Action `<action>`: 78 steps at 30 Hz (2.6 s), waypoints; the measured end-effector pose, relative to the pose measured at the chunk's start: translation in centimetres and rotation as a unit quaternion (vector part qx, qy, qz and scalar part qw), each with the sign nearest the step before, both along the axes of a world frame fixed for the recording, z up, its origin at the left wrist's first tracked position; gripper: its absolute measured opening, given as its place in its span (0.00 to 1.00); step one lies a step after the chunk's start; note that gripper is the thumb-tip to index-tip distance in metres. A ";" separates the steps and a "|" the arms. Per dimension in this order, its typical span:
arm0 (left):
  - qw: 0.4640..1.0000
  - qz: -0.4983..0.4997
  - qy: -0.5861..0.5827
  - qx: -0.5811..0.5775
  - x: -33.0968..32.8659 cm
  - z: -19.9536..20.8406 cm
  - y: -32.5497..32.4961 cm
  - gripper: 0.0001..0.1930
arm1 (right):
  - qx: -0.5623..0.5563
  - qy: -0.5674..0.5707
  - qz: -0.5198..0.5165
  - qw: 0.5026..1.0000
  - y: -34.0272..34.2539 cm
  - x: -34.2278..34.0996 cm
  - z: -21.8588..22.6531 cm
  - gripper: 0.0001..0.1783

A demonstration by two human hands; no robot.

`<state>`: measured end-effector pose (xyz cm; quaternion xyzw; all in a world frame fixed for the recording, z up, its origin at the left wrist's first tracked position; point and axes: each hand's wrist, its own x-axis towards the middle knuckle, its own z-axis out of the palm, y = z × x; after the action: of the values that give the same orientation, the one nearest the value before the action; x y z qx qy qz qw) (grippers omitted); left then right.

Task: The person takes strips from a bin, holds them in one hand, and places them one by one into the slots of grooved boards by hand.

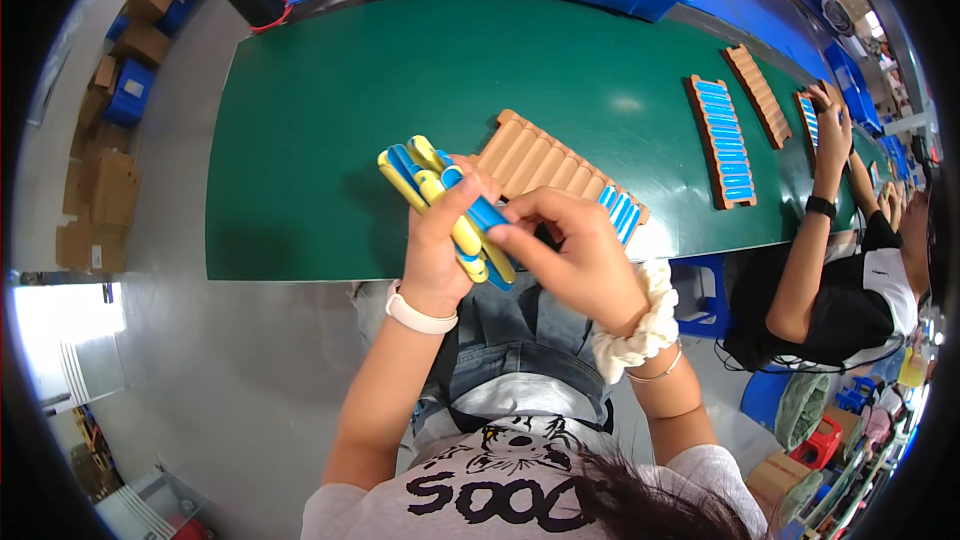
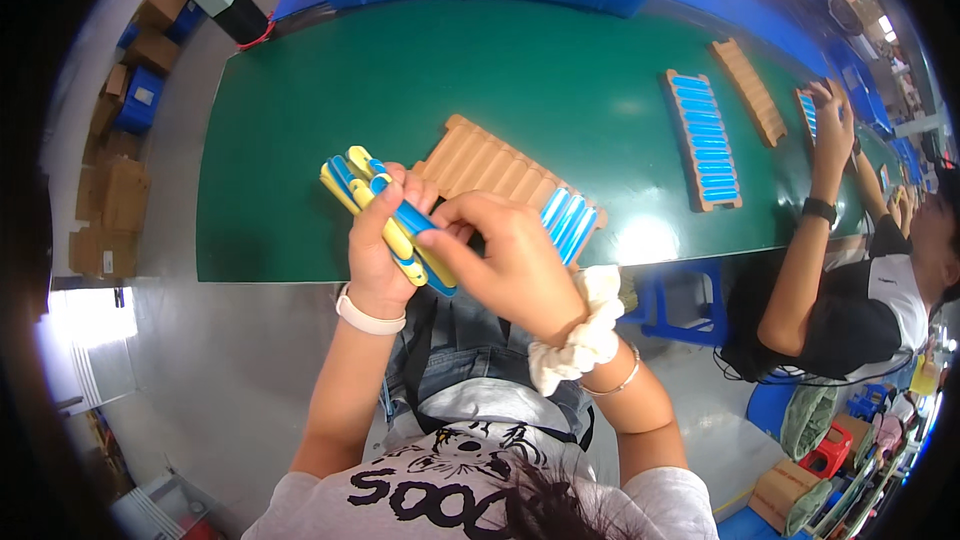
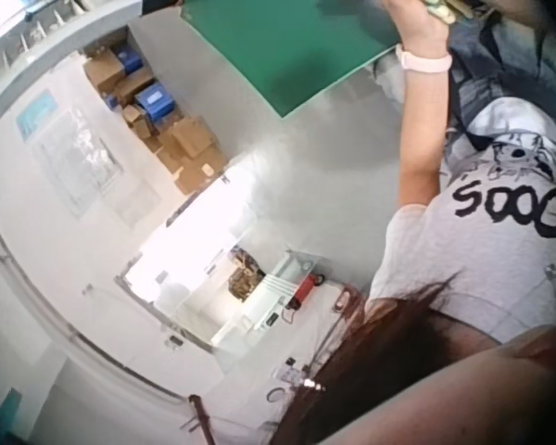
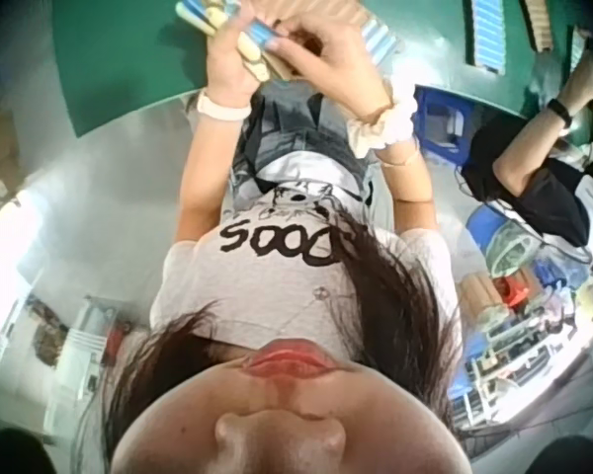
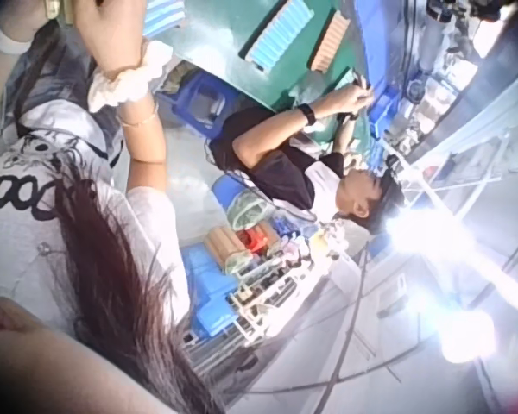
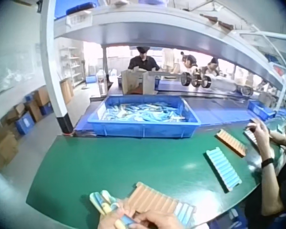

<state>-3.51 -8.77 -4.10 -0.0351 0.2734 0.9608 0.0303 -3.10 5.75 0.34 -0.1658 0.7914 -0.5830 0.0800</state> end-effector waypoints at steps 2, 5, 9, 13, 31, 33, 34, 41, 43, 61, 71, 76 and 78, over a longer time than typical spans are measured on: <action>1.000 0.001 -0.018 -0.025 0.0 0.5 0.5 0.11 | -0.037 -0.083 -0.023 0.996 0.9 -0.2 0.3 0.10; 0.993 0.026 -0.048 -0.107 0.2 1.4 1.1 0.15 | -0.072 -0.116 -0.019 0.990 2.4 -0.6 0.7 0.09; 0.992 0.012 -0.047 -0.118 0.6 1.6 0.7 0.16 | -0.102 -0.144 -0.098 0.979 3.9 -1.8 2.0 0.10; 0.991 0.007 -0.062 -0.118 0.5 1.7 0.6 0.17 | -0.111 -0.110 -0.115 0.981 4.6 -2.3 2.4 0.11; 0.987 0.016 -0.082 -0.137 0.1 1.5 0.8 0.14 | -0.047 -0.070 -0.035 0.996 4.9 -2.3 1.4 0.10; 0.984 0.023 -0.081 -0.154 0.3 2.0 1.3 0.14 | -0.074 -0.103 -0.054 0.990 6.1 -2.8 2.3 0.10; 0.981 0.031 -0.078 -0.172 0.3 2.2 1.6 0.14 | -0.102 -0.133 -0.072 0.983 7.1 -3.3 2.8 0.10; 0.984 0.073 -0.074 -0.148 -0.1 1.9 2.0 0.15 | 0.147 -0.069 -0.067 0.984 10.3 -5.5 1.7 0.10; 0.984 0.073 -0.075 -0.144 -0.1 1.9 1.9 0.15 | 0.144 -0.079 -0.069 0.984 9.8 -5.6 0.9 0.11; 0.984 0.077 -0.081 -0.138 0.2 1.3 1.7 0.18 | -0.057 -0.089 -0.047 0.993 4.4 -2.8 2.8 0.11; 0.990 0.069 -0.090 -0.084 -0.1 1.8 1.4 0.16 | 0.164 -0.178 0.002 0.970 8.6 -7.7 1.5 0.14; 0.992 0.052 -0.079 -0.086 -0.1 1.6 1.3 0.16 | 0.294 -0.133 0.014 0.947 6.6 -7.9 2.2 0.24; 0.991 0.054 -0.084 -0.087 -0.2 1.6 1.6 0.16 | 0.320 -0.009 0.083 0.944 6.5 -7.7 1.7 0.30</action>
<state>-3.68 -7.22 -2.54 -0.1326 0.3506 0.9271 -0.0021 -10.77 12.22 2.03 -0.1915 0.9189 -0.2915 0.1842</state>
